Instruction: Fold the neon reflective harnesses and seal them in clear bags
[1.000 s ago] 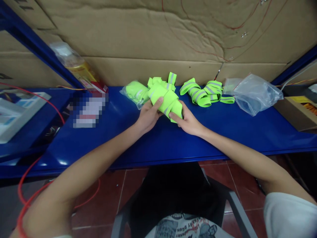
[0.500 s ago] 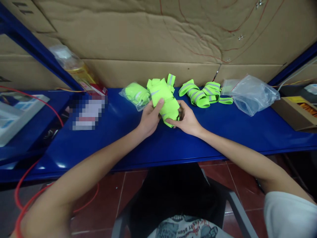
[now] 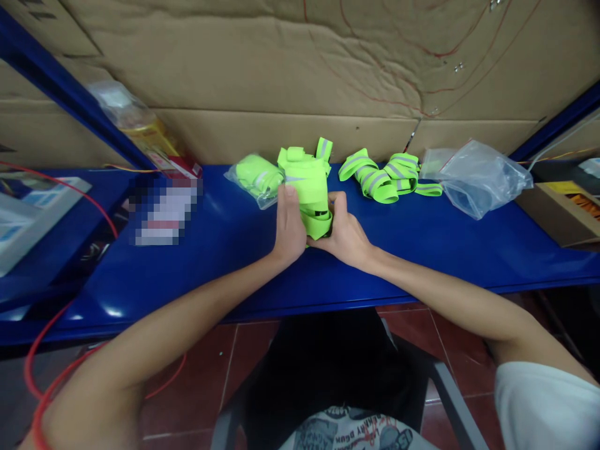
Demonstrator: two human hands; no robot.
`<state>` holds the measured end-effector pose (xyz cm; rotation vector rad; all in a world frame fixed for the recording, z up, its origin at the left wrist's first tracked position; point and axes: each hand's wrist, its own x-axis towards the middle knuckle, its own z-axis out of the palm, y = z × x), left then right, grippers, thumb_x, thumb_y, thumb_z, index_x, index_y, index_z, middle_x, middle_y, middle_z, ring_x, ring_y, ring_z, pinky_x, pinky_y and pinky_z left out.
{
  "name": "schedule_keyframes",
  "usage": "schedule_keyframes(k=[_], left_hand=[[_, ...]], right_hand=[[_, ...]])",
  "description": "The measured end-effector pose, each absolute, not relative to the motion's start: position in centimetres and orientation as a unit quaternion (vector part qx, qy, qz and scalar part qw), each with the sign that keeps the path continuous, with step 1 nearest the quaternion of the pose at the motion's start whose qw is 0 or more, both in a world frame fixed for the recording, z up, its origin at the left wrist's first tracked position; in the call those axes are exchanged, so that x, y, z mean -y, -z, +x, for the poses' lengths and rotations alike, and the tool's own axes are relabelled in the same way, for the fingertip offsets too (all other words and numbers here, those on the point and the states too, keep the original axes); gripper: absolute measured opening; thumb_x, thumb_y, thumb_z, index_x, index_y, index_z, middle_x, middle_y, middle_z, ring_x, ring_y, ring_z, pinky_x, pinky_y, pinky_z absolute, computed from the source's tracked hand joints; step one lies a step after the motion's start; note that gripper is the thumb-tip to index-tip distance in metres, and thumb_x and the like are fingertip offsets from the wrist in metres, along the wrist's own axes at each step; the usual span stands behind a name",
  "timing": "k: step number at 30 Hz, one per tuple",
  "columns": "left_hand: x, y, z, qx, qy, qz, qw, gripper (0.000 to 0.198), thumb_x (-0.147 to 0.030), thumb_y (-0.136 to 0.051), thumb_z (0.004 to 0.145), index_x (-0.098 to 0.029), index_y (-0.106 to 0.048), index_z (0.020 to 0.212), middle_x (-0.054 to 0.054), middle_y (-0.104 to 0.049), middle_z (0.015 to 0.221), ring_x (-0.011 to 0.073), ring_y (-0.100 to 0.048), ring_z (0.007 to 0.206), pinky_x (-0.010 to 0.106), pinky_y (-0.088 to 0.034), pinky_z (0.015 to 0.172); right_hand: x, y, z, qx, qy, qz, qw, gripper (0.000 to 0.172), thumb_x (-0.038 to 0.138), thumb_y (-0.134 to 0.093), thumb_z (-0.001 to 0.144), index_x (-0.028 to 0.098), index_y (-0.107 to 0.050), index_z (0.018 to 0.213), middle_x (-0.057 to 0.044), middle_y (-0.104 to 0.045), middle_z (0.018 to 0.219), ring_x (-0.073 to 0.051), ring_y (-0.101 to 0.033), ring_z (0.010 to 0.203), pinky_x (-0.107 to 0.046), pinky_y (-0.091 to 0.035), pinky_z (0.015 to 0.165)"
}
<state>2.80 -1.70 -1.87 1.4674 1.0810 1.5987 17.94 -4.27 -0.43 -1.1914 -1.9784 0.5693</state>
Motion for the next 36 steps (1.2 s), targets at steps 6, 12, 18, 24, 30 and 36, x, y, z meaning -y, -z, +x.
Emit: schedule_keyframes(k=[6, 12, 18, 24, 30, 36], left_hand=[[0.9, 0.6, 1.9, -0.472, -0.599, 0.592, 0.263, 0.065, -0.083, -0.032, 0.105, -0.024, -0.058, 0.113, 0.009, -0.066, 0.109, 0.0280, -0.064, 0.122, 0.046, -0.053, 0.112], [-0.7, 0.8, 0.2, -0.534, -0.494, 0.635, 0.260, 0.065, -0.085, -0.028, 0.104, -0.024, -0.052, 0.102, 0.011, -0.061, 0.107, 0.0312, -0.061, 0.119, 0.052, -0.048, 0.111], [-1.1, 1.4, -0.4, -0.515, -0.419, 0.720, 0.203, 0.061, -0.085, -0.033, 0.102, -0.026, -0.041, 0.088, 0.006, -0.049, 0.088, 0.0278, -0.055, 0.090, 0.051, -0.050, 0.095], [-0.7, 1.3, -0.2, -0.449, -0.443, 0.756, 0.175, 0.054, -0.077, -0.039, 0.105, -0.026, -0.046, 0.091, 0.005, -0.045, 0.086, 0.0246, -0.048, 0.079, 0.048, -0.050, 0.087], [-0.9, 1.0, -0.6, -0.439, -0.415, 0.776, 0.180, 0.054, -0.076, -0.034, 0.107, -0.026, -0.042, 0.087, 0.004, -0.044, 0.083, 0.0232, -0.044, 0.076, 0.047, -0.049, 0.084], [-1.0, 1.0, -0.8, -0.438, -0.397, 0.785, 0.186, 0.052, -0.074, -0.034, 0.108, -0.027, -0.040, 0.086, 0.004, -0.044, 0.084, 0.0246, -0.045, 0.078, 0.050, -0.049, 0.089]], right_hand=[[4.8, -1.1, 18.3, 0.792, -0.193, -0.478, 0.327, 0.093, 0.067, -0.095, 0.066, 0.025, -0.043, 0.130, -0.002, -0.073, 0.094, -0.027, -0.072, 0.075, -0.033, -0.043, 0.061], [1.3, -3.6, 23.9, 0.795, -0.044, -0.492, 0.352, 0.050, 0.071, -0.061, 0.100, 0.021, -0.068, 0.095, 0.002, -0.059, 0.065, -0.016, -0.055, 0.061, -0.031, -0.037, 0.066], [-5.0, -5.6, 35.9, 0.533, 0.233, -0.744, 0.330, 0.034, 0.041, -0.088, 0.088, 0.017, -0.079, 0.110, -0.024, -0.066, 0.133, -0.034, -0.056, 0.123, -0.049, -0.034, 0.098], [-6.2, -4.7, 40.6, 0.411, 0.202, -0.860, 0.225, 0.067, 0.036, -0.094, 0.079, 0.009, -0.073, 0.136, -0.034, -0.066, 0.138, -0.039, -0.059, 0.128, -0.057, -0.026, 0.100], [-6.7, -4.5, 40.8, 0.415, 0.207, -0.853, 0.238, 0.073, 0.042, -0.094, 0.081, 0.007, -0.067, 0.140, -0.035, -0.068, 0.135, -0.040, -0.064, 0.126, -0.056, -0.024, 0.099], [-7.4, -3.8, 42.4, 0.378, 0.192, -0.874, 0.237, 0.069, 0.028, -0.092, 0.082, 0.009, -0.064, 0.142, -0.031, -0.073, 0.125, -0.034, -0.068, 0.117, -0.052, -0.022, 0.090]])
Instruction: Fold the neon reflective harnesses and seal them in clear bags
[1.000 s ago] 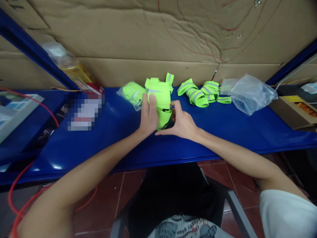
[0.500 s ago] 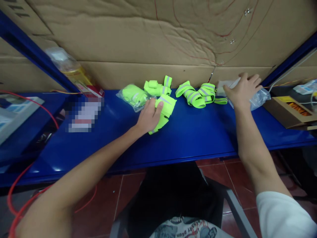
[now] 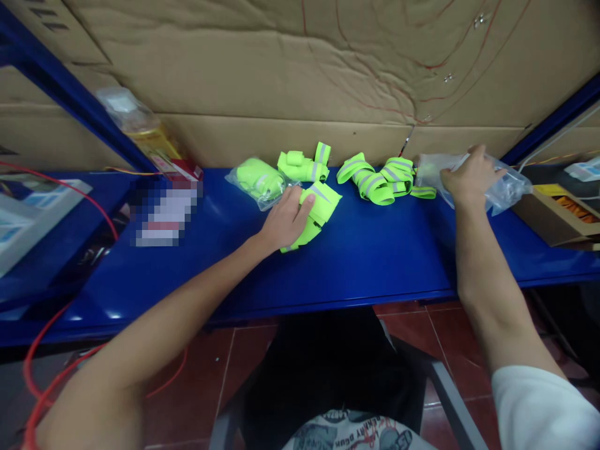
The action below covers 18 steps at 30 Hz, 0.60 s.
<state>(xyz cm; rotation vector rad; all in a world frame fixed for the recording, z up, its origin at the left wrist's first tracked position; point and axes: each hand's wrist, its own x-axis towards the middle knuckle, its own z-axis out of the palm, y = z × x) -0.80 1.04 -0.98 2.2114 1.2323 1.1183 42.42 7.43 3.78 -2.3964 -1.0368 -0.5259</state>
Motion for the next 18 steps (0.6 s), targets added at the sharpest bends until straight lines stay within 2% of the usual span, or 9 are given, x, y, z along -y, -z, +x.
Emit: schedule_keyframes(k=[2, 5, 9, 11, 14, 15, 18], left_hand=[[-1.1, 1.1, -0.8, -0.443, -0.395, 0.782, 0.191, 0.052, -0.073, -0.034, 0.108, -0.027, -0.041, 0.086, 0.005, -0.046, 0.085, 0.0256, -0.048, 0.080, 0.051, -0.049, 0.090], [-1.3, 1.1, -0.9, -0.442, -0.391, 0.784, 0.192, 0.051, -0.072, -0.034, 0.109, -0.026, -0.041, 0.086, 0.005, -0.048, 0.084, 0.0255, -0.049, 0.080, 0.050, -0.050, 0.088], [-1.1, 0.8, -0.9, -0.433, -0.361, 0.808, 0.173, 0.049, -0.069, -0.030, 0.110, -0.026, -0.041, 0.088, 0.006, -0.047, 0.088, 0.0258, -0.049, 0.083, 0.049, -0.050, 0.087], [-0.9, 0.5, -0.7, -0.422, -0.351, 0.821, 0.157, 0.048, -0.066, -0.027, 0.111, -0.026, -0.042, 0.090, 0.007, -0.046, 0.091, 0.0266, -0.050, 0.085, 0.049, -0.049, 0.087], [-0.8, 0.4, -0.5, -0.402, -0.354, 0.831, 0.149, 0.047, -0.063, -0.024, 0.112, -0.026, -0.045, 0.094, 0.006, -0.045, 0.092, 0.0266, -0.051, 0.085, 0.048, -0.049, 0.086], [-0.8, 0.5, -0.5, -0.399, -0.358, 0.831, 0.151, 0.046, -0.063, -0.024, 0.111, -0.026, -0.045, 0.094, 0.006, -0.045, 0.091, 0.0266, -0.051, 0.084, 0.047, -0.048, 0.085], [-0.8, 0.5, -0.6, -0.393, -0.358, 0.832, 0.158, 0.043, -0.061, -0.026, 0.111, -0.026, -0.044, 0.094, 0.006, -0.046, 0.089, 0.0261, -0.051, 0.083, 0.045, -0.047, 0.081]], right_hand=[[-7.8, -3.7, 42.8, 0.384, 0.177, -0.877, 0.227, 0.063, 0.015, -0.090, 0.081, 0.009, -0.068, 0.140, -0.031, -0.076, 0.117, -0.033, -0.069, 0.112, -0.053, -0.022, 0.089], [-7.7, -4.5, 42.7, 0.392, 0.186, -0.866, 0.248, 0.062, 0.003, -0.085, 0.078, 0.010, -0.072, 0.138, -0.031, -0.077, 0.118, -0.035, -0.069, 0.114, -0.052, -0.026, 0.090], [-5.4, -6.8, 40.5, 0.484, 0.295, -0.744, 0.354, 0.061, 0.004, -0.073, 0.086, 0.013, -0.065, 0.145, -0.020, -0.077, 0.112, -0.030, -0.069, 0.114, -0.052, -0.033, 0.100], [-3.8, -7.4, 38.0, 0.565, 0.341, -0.634, 0.403, 0.067, 0.005, -0.067, 0.087, 0.012, -0.057, 0.153, -0.018, -0.074, 0.113, -0.027, -0.069, 0.101, -0.050, -0.038, 0.103], [-1.7, -6.6, 33.0, 0.717, 0.255, -0.493, 0.421, 0.064, 0.017, -0.057, 0.102, 0.010, -0.044, 0.164, -0.021, -0.073, 0.117, -0.028, -0.068, 0.102, -0.046, -0.049, 0.099], [-1.3, -6.0, 31.3, 0.756, 0.214, -0.461, 0.413, 0.062, 0.020, -0.055, 0.104, 0.010, -0.044, 0.165, -0.021, -0.074, 0.115, -0.029, -0.069, 0.100, -0.047, -0.051, 0.098], [-0.8, -3.8, 27.1, 0.821, 0.127, -0.398, 0.388, 0.041, 0.024, -0.052, 0.106, 0.019, -0.071, 0.141, -0.016, -0.076, 0.108, -0.029, -0.071, 0.094, -0.045, -0.058, 0.087]])
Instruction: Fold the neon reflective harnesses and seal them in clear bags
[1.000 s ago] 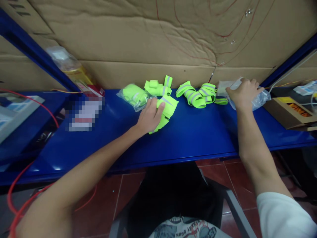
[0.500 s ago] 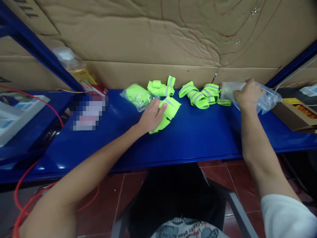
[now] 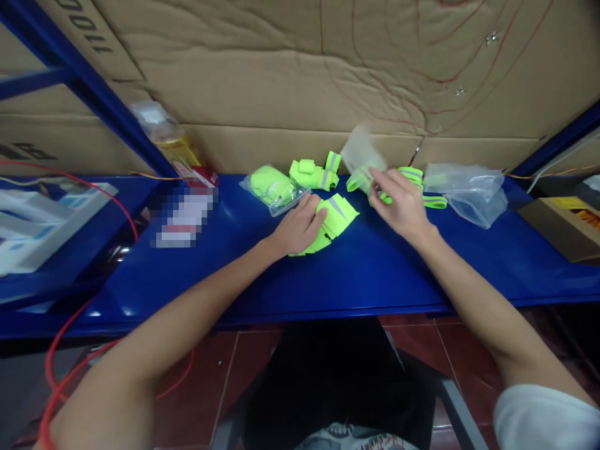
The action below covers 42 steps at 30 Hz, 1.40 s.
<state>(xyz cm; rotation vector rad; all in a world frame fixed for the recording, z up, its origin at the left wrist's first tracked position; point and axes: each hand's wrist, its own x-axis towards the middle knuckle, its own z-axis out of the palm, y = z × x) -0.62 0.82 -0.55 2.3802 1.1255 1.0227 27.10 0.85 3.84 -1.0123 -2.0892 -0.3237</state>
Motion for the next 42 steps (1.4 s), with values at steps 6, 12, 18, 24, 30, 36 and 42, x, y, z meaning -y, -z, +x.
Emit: schedule_keyframes(k=[6, 12, 18, 24, 30, 36, 42], left_hand=[[-0.3, -0.6, -1.2, -0.328, -0.296, 0.879, 0.177, 0.038, -0.057, -0.027, 0.112, -0.026, -0.040, 0.093, 0.005, -0.053, 0.087, 0.0233, -0.053, 0.076, 0.040, -0.044, 0.072], [0.4, -0.8, -1.0, -0.278, -0.280, 0.913, 0.106, 0.040, -0.054, -0.032, 0.111, -0.022, -0.054, 0.120, 0.013, -0.066, 0.111, 0.0261, -0.065, 0.087, 0.040, -0.051, 0.074], [0.2, 0.0, -0.8, -0.331, -0.308, 0.888, 0.081, 0.048, -0.052, -0.030, 0.113, -0.018, -0.053, 0.138, 0.018, -0.068, 0.129, 0.0303, -0.071, 0.106, 0.041, -0.054, 0.079], [-0.7, 0.3, -1.0, -0.385, -0.356, 0.845, 0.102, 0.049, -0.055, -0.030, 0.114, -0.019, -0.055, 0.134, 0.017, -0.071, 0.124, 0.0314, -0.069, 0.112, 0.044, -0.054, 0.091], [-1.2, 0.9, -1.2, -0.450, -0.381, 0.798, 0.121, 0.051, -0.061, -0.035, 0.112, -0.019, -0.057, 0.130, 0.016, -0.073, 0.118, 0.0299, -0.070, 0.098, 0.044, -0.055, 0.087], [-0.3, 0.6, -0.8, -0.412, -0.409, 0.798, 0.161, 0.054, -0.057, -0.043, 0.112, -0.019, -0.050, 0.149, 0.017, -0.069, 0.141, 0.0335, -0.068, 0.126, 0.049, -0.053, 0.107], [-0.3, 0.9, -1.0, -0.397, -0.430, 0.792, 0.175, 0.041, -0.053, -0.046, 0.113, -0.019, -0.054, 0.135, 0.012, -0.073, 0.121, 0.0259, -0.072, 0.106, 0.041, -0.056, 0.092]], right_hand=[[-0.5, -2.2, 25.0, 0.804, 0.033, -0.389, 0.449, 0.028, 0.033, -0.060, 0.106, 0.020, -0.085, 0.106, -0.008, -0.074, 0.085, -0.021, -0.068, 0.073, -0.037, -0.057, 0.070], [-0.2, -2.0, 25.0, 0.824, -0.013, -0.380, 0.419, 0.029, 0.036, -0.061, 0.108, 0.023, -0.086, 0.110, -0.008, -0.080, 0.095, -0.023, -0.074, 0.084, -0.039, -0.059, 0.077], [0.0, -1.6, 24.7, 0.826, -0.026, -0.383, 0.413, 0.031, 0.035, -0.057, 0.109, 0.024, -0.085, 0.117, -0.009, -0.082, 0.100, -0.025, -0.076, 0.091, -0.042, -0.062, 0.084], [-0.4, -1.4, 25.7, 0.847, -0.007, -0.362, 0.389, 0.033, 0.034, -0.054, 0.111, 0.023, -0.084, 0.121, -0.009, -0.083, 0.108, -0.026, -0.079, 0.095, -0.042, -0.064, 0.086], [0.0, -1.1, 25.2, 0.858, 0.057, -0.367, 0.355, 0.035, 0.035, -0.054, 0.111, 0.020, -0.084, 0.120, -0.012, -0.084, 0.103, -0.028, -0.080, 0.092, -0.045, -0.065, 0.085], [1.5, -0.7, 23.3, 0.875, 0.087, -0.299, 0.371, 0.030, 0.029, -0.059, 0.110, 0.018, -0.082, 0.127, -0.011, -0.083, 0.104, -0.025, -0.080, 0.094, -0.040, -0.069, 0.086], [1.7, -0.5, 23.1, 0.876, 0.015, -0.266, 0.402, 0.033, 0.032, -0.062, 0.109, 0.013, -0.079, 0.130, -0.014, -0.082, 0.110, -0.024, -0.079, 0.099, -0.038, -0.066, 0.089]])
